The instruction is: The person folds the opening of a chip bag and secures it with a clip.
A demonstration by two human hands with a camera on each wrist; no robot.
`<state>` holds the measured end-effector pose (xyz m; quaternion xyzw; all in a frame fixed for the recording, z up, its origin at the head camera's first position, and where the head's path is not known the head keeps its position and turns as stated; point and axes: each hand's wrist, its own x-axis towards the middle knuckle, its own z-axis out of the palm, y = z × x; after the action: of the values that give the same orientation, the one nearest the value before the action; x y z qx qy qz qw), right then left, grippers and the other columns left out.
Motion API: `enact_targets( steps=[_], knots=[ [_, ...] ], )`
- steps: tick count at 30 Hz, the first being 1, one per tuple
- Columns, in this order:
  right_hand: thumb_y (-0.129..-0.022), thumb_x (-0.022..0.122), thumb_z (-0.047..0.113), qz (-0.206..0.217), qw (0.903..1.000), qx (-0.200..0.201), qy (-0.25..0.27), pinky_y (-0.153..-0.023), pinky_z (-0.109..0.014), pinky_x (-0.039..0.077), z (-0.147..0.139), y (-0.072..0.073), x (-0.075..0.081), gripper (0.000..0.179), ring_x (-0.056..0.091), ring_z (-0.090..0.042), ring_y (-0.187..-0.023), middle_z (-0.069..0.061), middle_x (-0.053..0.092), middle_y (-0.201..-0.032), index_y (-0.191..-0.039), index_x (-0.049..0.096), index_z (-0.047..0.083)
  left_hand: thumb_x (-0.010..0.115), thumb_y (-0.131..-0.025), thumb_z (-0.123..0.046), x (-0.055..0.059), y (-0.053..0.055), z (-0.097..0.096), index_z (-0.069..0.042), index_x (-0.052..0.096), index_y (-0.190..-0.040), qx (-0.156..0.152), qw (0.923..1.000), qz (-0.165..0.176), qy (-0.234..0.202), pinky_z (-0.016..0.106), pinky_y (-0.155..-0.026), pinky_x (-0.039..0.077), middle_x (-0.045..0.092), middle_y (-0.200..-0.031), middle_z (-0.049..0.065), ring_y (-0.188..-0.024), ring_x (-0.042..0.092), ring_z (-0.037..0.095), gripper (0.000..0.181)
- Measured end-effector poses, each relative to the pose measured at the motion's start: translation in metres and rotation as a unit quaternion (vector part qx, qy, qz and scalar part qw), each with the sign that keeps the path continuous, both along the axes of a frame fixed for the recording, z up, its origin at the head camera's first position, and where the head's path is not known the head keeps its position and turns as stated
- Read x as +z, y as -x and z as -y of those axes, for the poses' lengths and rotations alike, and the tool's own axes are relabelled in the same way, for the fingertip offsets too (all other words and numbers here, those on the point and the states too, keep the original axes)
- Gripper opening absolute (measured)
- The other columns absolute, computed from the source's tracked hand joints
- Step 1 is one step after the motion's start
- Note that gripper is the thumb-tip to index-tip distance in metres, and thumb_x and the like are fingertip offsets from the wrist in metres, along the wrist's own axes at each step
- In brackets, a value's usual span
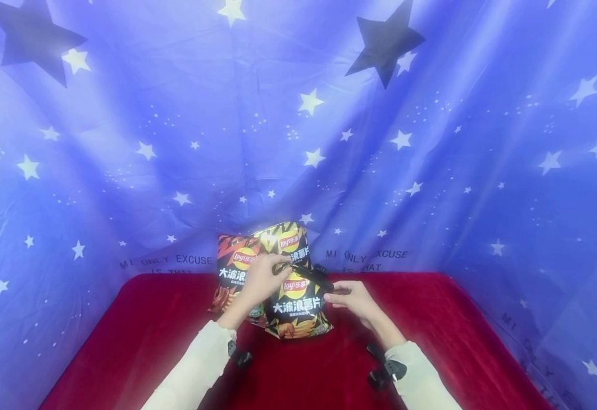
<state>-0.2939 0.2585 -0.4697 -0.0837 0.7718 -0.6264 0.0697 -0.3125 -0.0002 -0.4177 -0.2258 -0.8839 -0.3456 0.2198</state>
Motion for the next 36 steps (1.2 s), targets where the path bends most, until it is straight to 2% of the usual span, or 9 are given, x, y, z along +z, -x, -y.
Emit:
enact_targets(
  steps=[5, 10, 13, 17, 20, 23, 27, 32, 36],
  knots=[
    [-0.091, 0.074, 0.005, -0.002, 0.9999, 0.0, 0.011, -0.094, -0.054, 0.057, 0.001, 0.0, -0.002, 0.037, 0.074, -0.01, -0.085, -0.001, 0.075, -0.092, -0.116, 0.062, -0.019, 0.077, -0.088, -0.028, -0.005, -0.002, 0.009, -0.007, 0.064, -0.133, 0.001, 0.9964, 0.062, -0.057, 0.056, -0.102, 0.05, 0.066, -0.133, 0.014, -0.118, 0.062, 0.034, 0.052],
    [-0.091, 0.073, 0.005, 0.0, 0.9997, 0.004, 0.024, -0.095, -0.056, 0.056, 0.001, 0.0, -0.002, 0.035, 0.075, -0.012, -0.085, -0.001, 0.076, -0.092, -0.115, 0.063, -0.019, 0.08, -0.086, -0.03, -0.013, -0.007, 0.022, -0.003, 0.049, -0.147, -0.008, 0.9752, 0.142, -0.169, 0.055, -0.102, 0.052, 0.061, -0.137, 0.019, -0.121, 0.061, 0.035, 0.073],
    [-0.092, 0.073, 0.004, 0.009, 0.9994, 0.006, 0.033, -0.095, -0.056, 0.056, 0.001, 0.0, -0.002, 0.03, 0.075, -0.013, -0.085, -0.002, 0.077, -0.091, -0.113, 0.064, -0.016, 0.081, -0.086, -0.029, -0.017, -0.01, 0.03, -0.002, 0.054, -0.141, -0.019, 0.9659, 0.164, -0.199, 0.046, -0.087, 0.058, 0.062, -0.135, 0.02, -0.1, 0.066, 0.032, 0.067],
    [-0.092, 0.072, 0.004, 0.022, 0.9988, 0.006, 0.043, -0.094, -0.055, 0.057, 0.002, 0.0, -0.001, 0.024, 0.075, -0.014, -0.083, -0.002, 0.078, -0.089, -0.109, 0.066, -0.011, 0.081, -0.087, -0.025, -0.024, -0.015, 0.037, -0.003, 0.051, -0.144, -0.045, 0.953, 0.198, -0.225, 0.031, -0.059, 0.054, 0.067, -0.112, 0.021, -0.069, 0.058, 0.017, 0.069],
    [-0.092, 0.072, 0.004, 0.028, 0.9984, 0.009, 0.048, -0.093, -0.053, 0.058, 0.002, 0.0, -0.001, 0.023, 0.075, -0.014, -0.082, -0.002, 0.078, -0.089, -0.108, 0.066, -0.011, 0.082, -0.086, -0.023, -0.032, -0.018, 0.04, 0.002, 0.037, -0.153, -0.058, 0.9379, 0.232, -0.251, 0.028, -0.063, 0.058, 0.067, -0.095, 0.017, -0.074, 0.062, 0.011, 0.084],
    [-0.093, 0.071, 0.004, 0.034, 0.9978, 0.011, 0.057, -0.092, -0.05, 0.059, 0.003, 0.0, 0.0, 0.023, 0.075, -0.014, -0.081, -0.003, 0.077, -0.088, -0.109, 0.065, -0.012, 0.081, -0.087, -0.021, -0.04, -0.021, 0.042, 0.009, 0.048, -0.138, -0.076, 0.9249, 0.262, -0.265, 0.032, -0.073, 0.06, 0.071, -0.095, 0.015, -0.082, 0.069, 0.017, 0.068],
    [-0.092, 0.071, 0.003, 0.041, 0.997, 0.011, 0.065, -0.091, -0.047, 0.06, 0.003, 0.0, 0.0, 0.023, 0.075, -0.014, -0.081, -0.002, 0.077, -0.088, -0.109, 0.064, -0.011, 0.079, -0.089, -0.021, -0.048, -0.025, 0.043, 0.007, 0.066, -0.101, -0.096, 0.9215, 0.276, -0.256, 0.035, -0.073, 0.06, 0.076, -0.094, 0.019, -0.082, 0.071, 0.022, 0.032],
    [-0.092, 0.071, 0.002, 0.042, 0.997, 0.013, 0.065, -0.092, -0.047, 0.06, 0.003, 0.0, 0.0, 0.027, 0.075, -0.014, -0.083, -0.003, 0.078, -0.09, -0.112, 0.063, -0.013, 0.079, -0.089, -0.022, -0.055, -0.028, 0.042, 0.005, 0.07, -0.095, -0.109, 0.9158, 0.291, -0.255, 0.049, -0.077, 0.062, 0.077, -0.095, 0.021, -0.082, 0.075, 0.026, 0.029],
    [-0.092, 0.071, 0.001, 0.038, 0.9972, 0.014, 0.062, -0.092, -0.047, 0.06, 0.002, 0.0, -0.001, 0.028, 0.076, -0.014, -0.083, -0.004, 0.078, -0.091, -0.113, 0.062, -0.014, 0.078, -0.09, -0.021, -0.06, -0.028, 0.041, 0.003, 0.066, -0.088, -0.114, 0.91, 0.299, -0.264, 0.045, -0.072, 0.062, 0.077, -0.093, 0.021, -0.083, 0.077, 0.024, 0.027]
  ],
)
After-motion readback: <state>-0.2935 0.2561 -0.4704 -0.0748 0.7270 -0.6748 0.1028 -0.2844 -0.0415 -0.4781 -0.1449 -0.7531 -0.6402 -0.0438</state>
